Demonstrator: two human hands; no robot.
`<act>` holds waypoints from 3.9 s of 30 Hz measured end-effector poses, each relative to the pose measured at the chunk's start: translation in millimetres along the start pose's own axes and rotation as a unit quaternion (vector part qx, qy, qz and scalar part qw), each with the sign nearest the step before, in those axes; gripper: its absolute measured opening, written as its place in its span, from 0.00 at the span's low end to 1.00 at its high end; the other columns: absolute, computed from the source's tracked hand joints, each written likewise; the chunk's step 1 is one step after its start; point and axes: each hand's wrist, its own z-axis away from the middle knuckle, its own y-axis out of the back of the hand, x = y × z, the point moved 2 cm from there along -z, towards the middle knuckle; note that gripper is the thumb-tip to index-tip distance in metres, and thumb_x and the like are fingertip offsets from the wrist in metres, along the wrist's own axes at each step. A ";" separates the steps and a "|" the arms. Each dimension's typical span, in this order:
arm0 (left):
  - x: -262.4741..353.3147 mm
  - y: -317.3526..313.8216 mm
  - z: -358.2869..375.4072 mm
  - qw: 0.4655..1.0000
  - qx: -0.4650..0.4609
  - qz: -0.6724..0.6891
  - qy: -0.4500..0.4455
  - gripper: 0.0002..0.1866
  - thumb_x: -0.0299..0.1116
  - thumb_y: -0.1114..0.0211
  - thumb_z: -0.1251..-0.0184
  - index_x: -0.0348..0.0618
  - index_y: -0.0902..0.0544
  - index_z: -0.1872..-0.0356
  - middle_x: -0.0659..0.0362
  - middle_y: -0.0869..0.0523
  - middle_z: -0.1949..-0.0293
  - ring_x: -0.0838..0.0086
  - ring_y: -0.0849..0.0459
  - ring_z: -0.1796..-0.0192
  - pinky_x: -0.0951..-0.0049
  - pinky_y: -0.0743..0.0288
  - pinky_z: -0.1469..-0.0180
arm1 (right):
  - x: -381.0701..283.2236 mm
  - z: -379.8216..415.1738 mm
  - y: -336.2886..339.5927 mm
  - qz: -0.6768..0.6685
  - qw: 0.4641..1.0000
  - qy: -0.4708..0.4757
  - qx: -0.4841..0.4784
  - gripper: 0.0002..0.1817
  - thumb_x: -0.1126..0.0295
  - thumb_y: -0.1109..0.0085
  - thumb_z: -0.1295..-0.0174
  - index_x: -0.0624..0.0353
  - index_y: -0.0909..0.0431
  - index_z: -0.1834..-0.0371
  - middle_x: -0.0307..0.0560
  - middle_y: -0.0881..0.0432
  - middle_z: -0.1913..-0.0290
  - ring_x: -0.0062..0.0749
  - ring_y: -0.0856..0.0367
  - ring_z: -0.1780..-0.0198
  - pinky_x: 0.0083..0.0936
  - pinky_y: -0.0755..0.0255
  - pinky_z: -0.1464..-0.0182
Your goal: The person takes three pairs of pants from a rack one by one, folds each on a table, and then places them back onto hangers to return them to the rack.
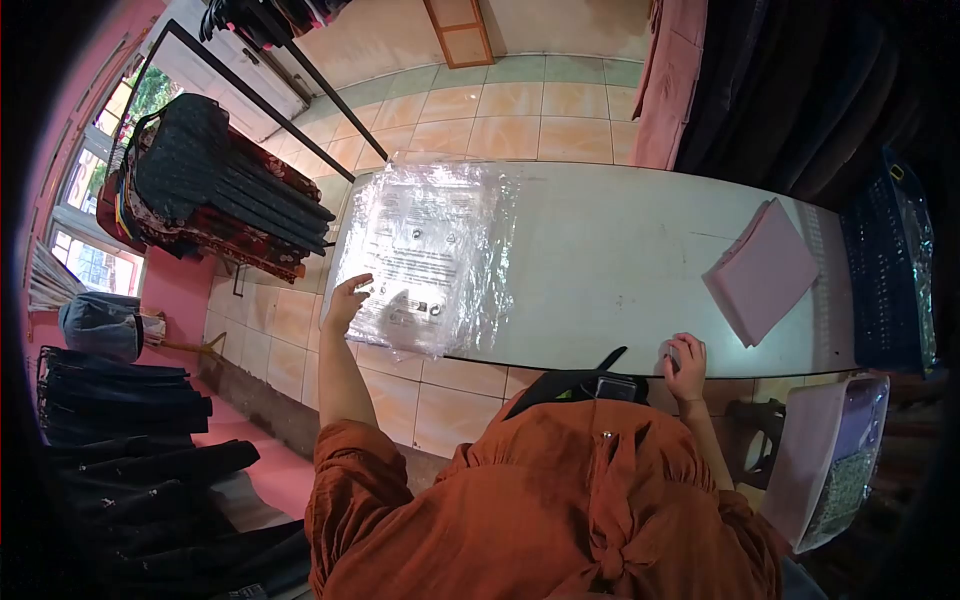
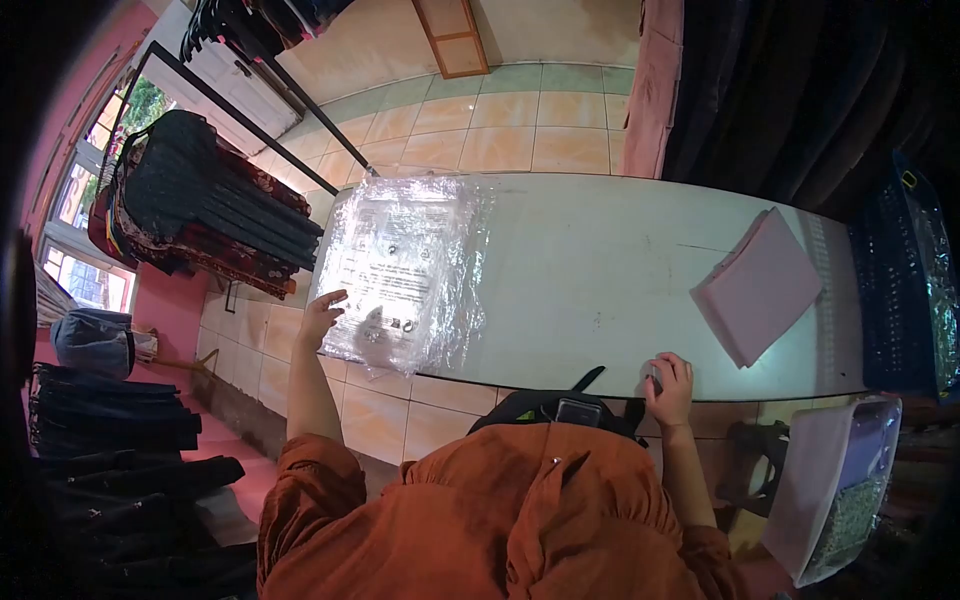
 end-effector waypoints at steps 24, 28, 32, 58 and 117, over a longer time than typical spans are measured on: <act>28.8 -74.1 27.7 0.854 0.209 -0.376 -0.294 0.16 0.31 0.38 0.44 0.51 0.27 0.53 0.57 0.23 0.55 0.62 0.28 0.46 0.53 0.41 0.42 | 2.1 -2.6 5.5 -0.011 0.999 -0.029 0.013 0.12 0.76 0.44 0.55 0.58 0.24 0.63 0.48 0.26 0.56 0.44 0.29 0.53 0.34 0.34 0.50; 1.9 -88.3 9.7 0.900 0.127 -0.389 -0.147 0.11 0.37 0.42 0.39 0.57 0.26 0.54 0.65 0.22 0.52 0.67 0.26 0.45 0.36 0.61 0.36 | 4.6 -13.4 21.2 -0.043 0.997 -0.054 0.024 0.12 0.77 0.43 0.55 0.58 0.24 0.63 0.46 0.25 0.57 0.45 0.29 0.54 0.35 0.34 0.50; 14.7 -90.2 18.3 0.897 0.147 -0.384 -0.160 0.12 0.36 0.42 0.38 0.58 0.26 0.54 0.64 0.23 0.49 0.67 0.28 0.42 0.33 0.65 0.37 | 37.9 -30.4 46.9 0.079 0.986 -0.056 0.134 0.15 0.76 0.41 0.55 0.57 0.24 0.60 0.47 0.26 0.55 0.46 0.31 0.50 0.39 0.36 0.46; 187.9 -369.6 130.4 0.886 -0.038 -0.176 -0.428 0.20 0.29 0.37 0.45 0.47 0.26 0.48 0.49 0.30 0.42 0.53 0.33 0.40 0.59 0.38 0.39 | 111.8 -86.4 236.4 -0.419 0.867 -0.262 0.067 0.13 0.73 0.52 0.38 0.63 0.26 0.51 0.35 0.23 0.61 0.17 0.28 0.60 0.16 0.34 0.56; 201.6 -427.6 190.4 0.949 -0.158 0.264 -0.062 0.24 0.42 0.35 0.44 0.35 0.25 0.51 0.57 0.20 0.58 0.74 0.21 0.57 0.71 0.27 0.52 | 173.6 108.3 162.9 -0.016 0.987 -0.158 -0.014 0.17 0.75 0.49 0.44 0.59 0.28 0.50 0.55 0.28 0.53 0.50 0.30 0.50 0.36 0.35 0.48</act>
